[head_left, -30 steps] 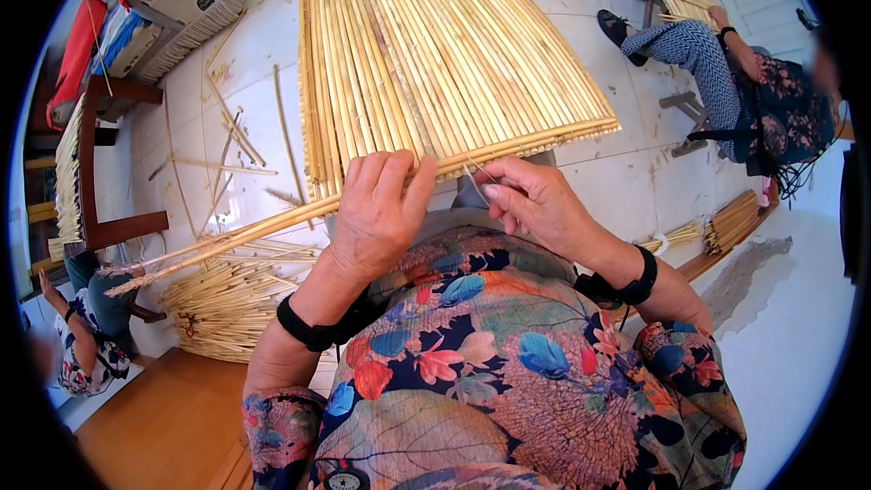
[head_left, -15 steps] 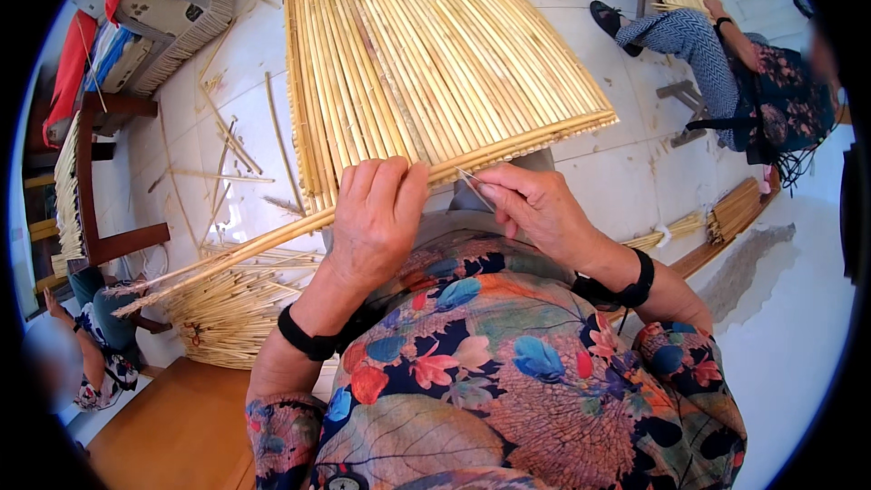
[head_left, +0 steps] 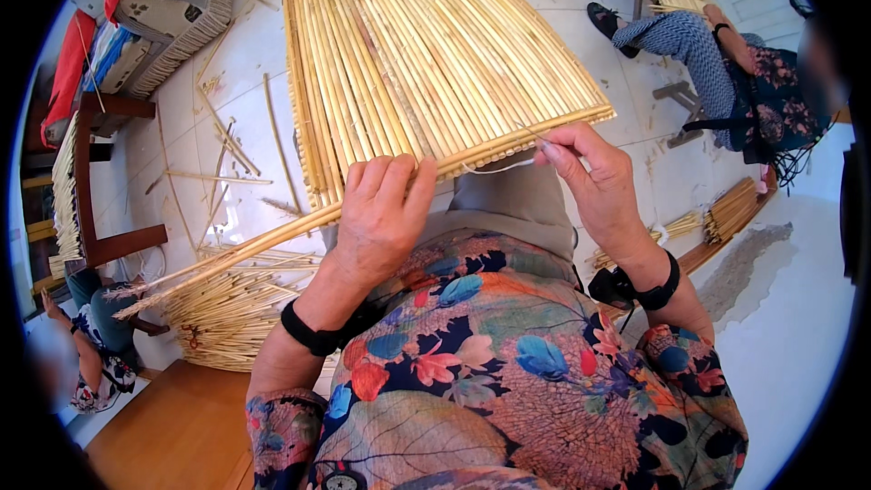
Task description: The person weaves thin bamboo strips into a flat mat using a needle and thread to secure the edges. They periodically trim excess thread with scissors and continue stitching along the perimeter.
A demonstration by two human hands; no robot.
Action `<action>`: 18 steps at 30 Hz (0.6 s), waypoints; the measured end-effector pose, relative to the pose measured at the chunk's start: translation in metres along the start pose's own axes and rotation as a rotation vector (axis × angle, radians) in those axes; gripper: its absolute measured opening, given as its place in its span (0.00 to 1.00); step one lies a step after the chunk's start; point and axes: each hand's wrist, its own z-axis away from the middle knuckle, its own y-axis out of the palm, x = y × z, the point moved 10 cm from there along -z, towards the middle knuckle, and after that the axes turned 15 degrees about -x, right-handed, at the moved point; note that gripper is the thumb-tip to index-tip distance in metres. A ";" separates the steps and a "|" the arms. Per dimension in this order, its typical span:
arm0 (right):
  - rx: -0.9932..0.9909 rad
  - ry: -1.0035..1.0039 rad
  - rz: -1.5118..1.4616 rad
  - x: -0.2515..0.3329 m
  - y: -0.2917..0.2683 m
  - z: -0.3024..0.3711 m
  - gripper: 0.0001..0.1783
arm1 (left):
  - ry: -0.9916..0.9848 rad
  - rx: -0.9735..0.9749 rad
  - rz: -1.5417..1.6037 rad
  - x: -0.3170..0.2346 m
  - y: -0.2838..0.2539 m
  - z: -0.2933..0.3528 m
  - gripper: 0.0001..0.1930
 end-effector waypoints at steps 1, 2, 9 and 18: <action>-0.010 -0.139 0.076 0.013 -0.001 -0.005 0.06 | 0.005 -0.007 -0.004 0.000 0.000 0.000 0.20; -0.019 -0.278 0.151 0.025 -0.001 -0.005 0.06 | 0.010 -0.014 -0.008 -0.001 -0.001 0.001 0.20; 0.235 0.015 0.071 0.003 0.047 0.020 0.07 | 0.022 0.005 -0.004 -0.002 0.001 -0.001 0.19; 0.336 0.143 0.043 -0.005 0.057 0.030 0.10 | -0.004 0.010 -0.019 0.000 -0.001 -0.002 0.19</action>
